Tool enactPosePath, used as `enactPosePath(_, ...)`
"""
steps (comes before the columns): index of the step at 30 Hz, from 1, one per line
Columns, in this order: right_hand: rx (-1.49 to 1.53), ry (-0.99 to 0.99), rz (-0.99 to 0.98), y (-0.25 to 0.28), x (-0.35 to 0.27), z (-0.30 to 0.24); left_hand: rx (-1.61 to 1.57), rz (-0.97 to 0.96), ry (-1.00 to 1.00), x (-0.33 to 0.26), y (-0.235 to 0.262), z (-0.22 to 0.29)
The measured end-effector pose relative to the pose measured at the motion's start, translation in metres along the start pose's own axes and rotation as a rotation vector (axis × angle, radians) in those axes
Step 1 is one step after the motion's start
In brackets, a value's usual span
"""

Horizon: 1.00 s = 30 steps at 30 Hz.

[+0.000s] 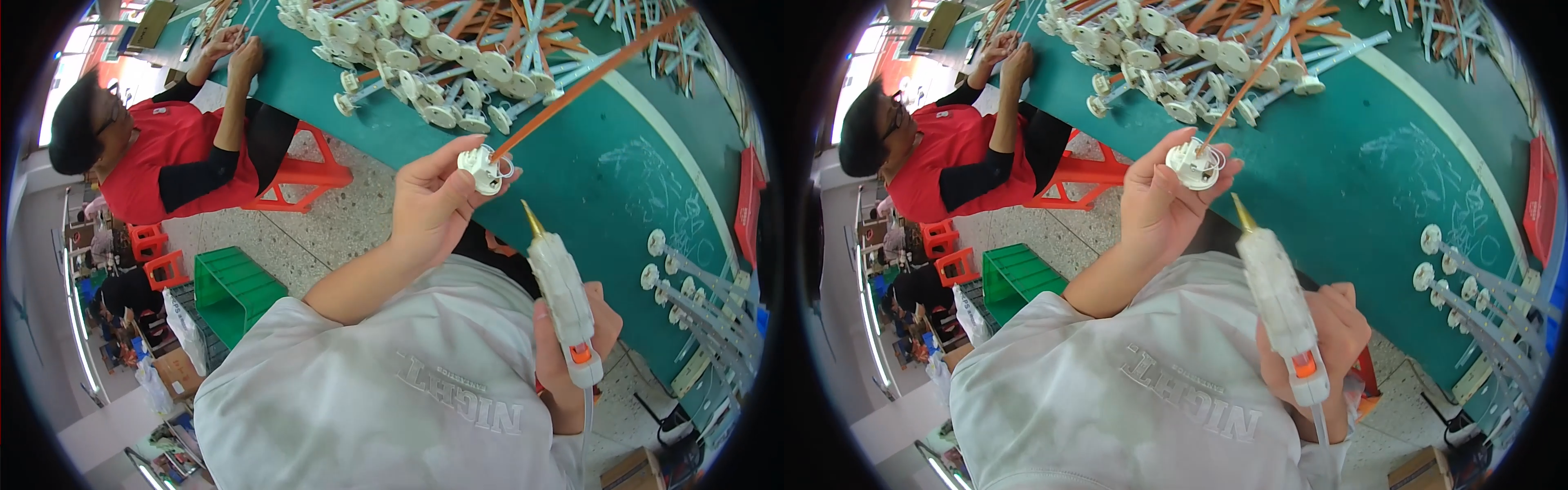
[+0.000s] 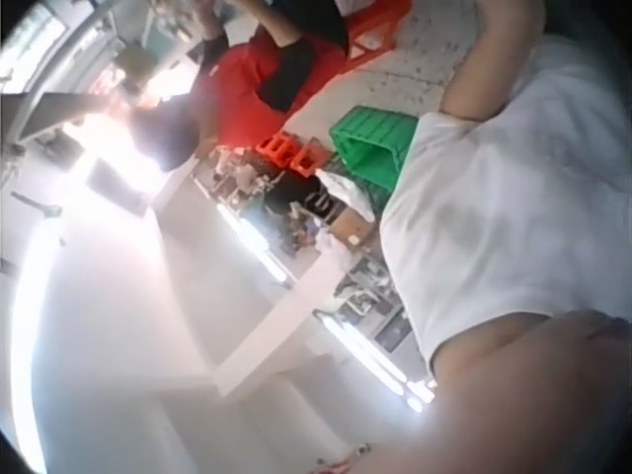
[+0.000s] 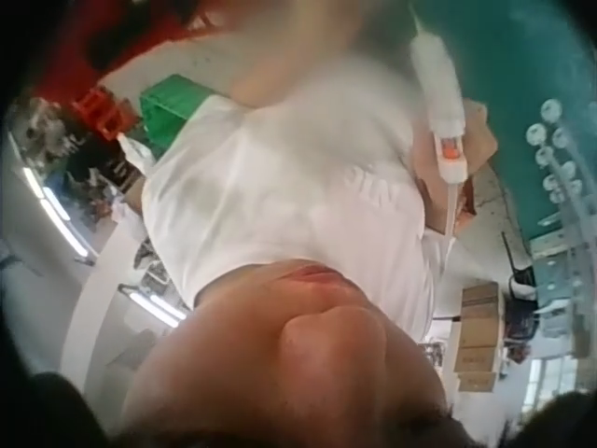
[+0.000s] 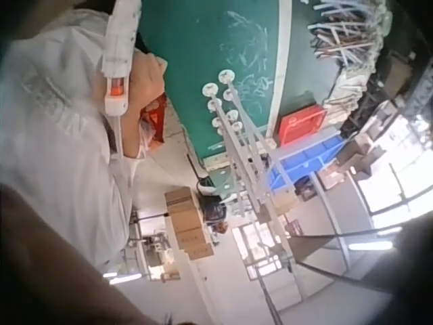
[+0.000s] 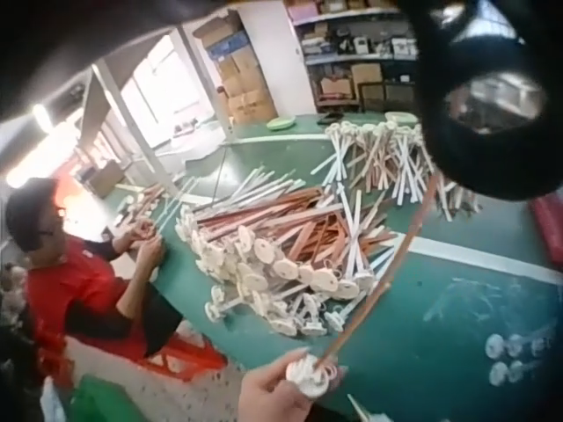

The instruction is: Assembling LED light components by applying hot glue to plastic bases and attaching strips.

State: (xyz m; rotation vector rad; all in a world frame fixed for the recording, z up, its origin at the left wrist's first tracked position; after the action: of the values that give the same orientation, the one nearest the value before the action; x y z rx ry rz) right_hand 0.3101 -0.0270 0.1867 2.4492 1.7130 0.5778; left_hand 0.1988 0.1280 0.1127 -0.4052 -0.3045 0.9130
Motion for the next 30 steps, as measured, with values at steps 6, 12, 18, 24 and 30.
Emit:
enactPosePath(6,-0.346,-0.127,0.155,0.018,0.009,0.028,-0.325,0.080,0.207,0.005,0.016,-0.007)
enactPosePath(12,-0.850,-0.240,0.277,0.059,0.020,0.102,-0.272,0.068,0.256,0.017,0.018,-0.027)
enactPosePath(18,-0.769,-0.400,0.296,0.075,0.059,0.122,-0.022,-0.011,0.288,0.007,0.023,-0.010)
enactPosePath(24,-0.685,-0.388,0.366,0.079,0.048,0.134,-0.108,-0.074,0.290,0.010,0.024,-0.028)
enactPosePath(30,-0.694,-0.324,0.212,0.034,0.070,0.031,-0.154,-0.167,0.291,0.012,0.013,-0.032)
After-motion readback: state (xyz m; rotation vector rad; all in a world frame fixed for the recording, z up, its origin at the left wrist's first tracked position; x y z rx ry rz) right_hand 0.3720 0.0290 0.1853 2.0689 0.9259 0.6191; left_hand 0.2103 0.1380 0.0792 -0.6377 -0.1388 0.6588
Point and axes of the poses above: each hand's wrist, its own x-axis towards the middle knuckle, its own y-axis out of the back of the hand, z = x × y, the point moved 10 cm from there along x, towards the middle knuckle, and after that the axes turned 12 degrees about x, right-handed, at the moved point
